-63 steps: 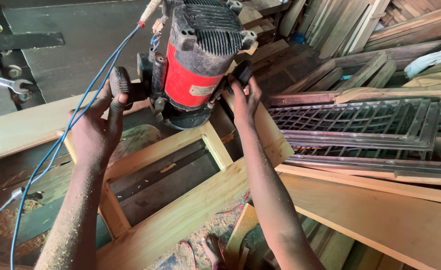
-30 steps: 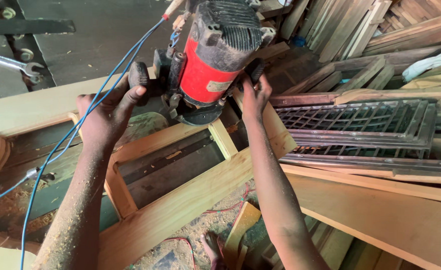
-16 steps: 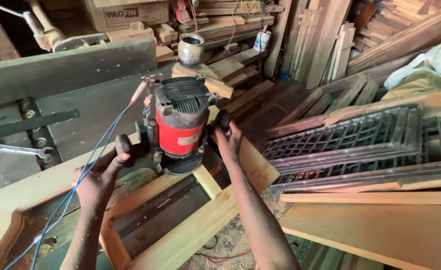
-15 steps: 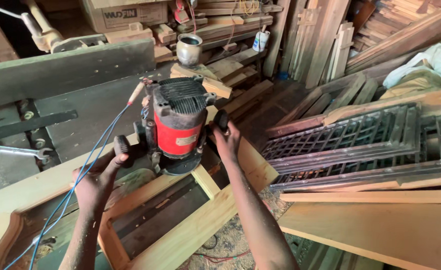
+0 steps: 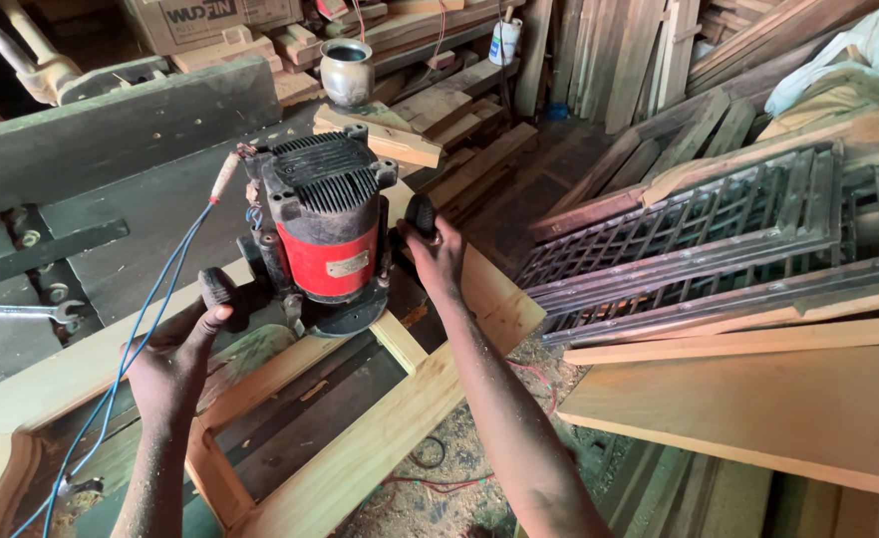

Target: The person uses a handheld electric router to shape the edges of a wooden frame placed on a workbench. They guide the tool along the inner and outer edges of the frame, creating a smooth profile and generating wood shavings.

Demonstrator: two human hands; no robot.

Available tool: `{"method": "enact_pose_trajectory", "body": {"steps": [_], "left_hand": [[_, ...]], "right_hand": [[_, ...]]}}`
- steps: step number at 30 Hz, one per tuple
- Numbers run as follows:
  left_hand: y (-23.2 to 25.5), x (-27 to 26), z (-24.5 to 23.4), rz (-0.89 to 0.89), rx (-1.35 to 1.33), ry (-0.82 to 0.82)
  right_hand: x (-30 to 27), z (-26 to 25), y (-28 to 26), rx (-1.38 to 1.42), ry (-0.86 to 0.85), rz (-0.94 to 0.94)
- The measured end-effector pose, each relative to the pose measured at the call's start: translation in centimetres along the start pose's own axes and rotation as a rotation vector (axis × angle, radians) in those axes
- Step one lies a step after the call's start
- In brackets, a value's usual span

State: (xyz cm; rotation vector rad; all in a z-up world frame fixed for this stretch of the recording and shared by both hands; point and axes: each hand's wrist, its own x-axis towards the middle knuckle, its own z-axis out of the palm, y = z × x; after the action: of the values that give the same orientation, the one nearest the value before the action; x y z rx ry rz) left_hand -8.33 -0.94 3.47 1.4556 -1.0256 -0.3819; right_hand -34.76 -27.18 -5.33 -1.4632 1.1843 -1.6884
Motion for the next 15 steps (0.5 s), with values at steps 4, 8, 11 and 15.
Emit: {"method": "enact_pose_trajectory", "body": {"steps": [4, 8, 11, 15], "left_hand": [[-0.3, 0.0, 0.1, 0.014, -0.002, -0.001], [-0.3, -0.1, 0.0, 0.002, 0.011, -0.003], [-0.1, -0.2, -0.1, -0.055, 0.057, 0.008], [0.1, -0.5, 0.1, -0.142, 0.026, 0.019]], "right_hand": [[0.2, -0.2, 0.5, -0.058, -0.022, 0.056], [0.3, -0.5, 0.8, -0.037, -0.065, 0.062], [0.3, -0.2, 1.2, -0.05, -0.026, 0.052], [0.4, -0.3, 1.5, -0.042, -0.021, 0.092]]}}
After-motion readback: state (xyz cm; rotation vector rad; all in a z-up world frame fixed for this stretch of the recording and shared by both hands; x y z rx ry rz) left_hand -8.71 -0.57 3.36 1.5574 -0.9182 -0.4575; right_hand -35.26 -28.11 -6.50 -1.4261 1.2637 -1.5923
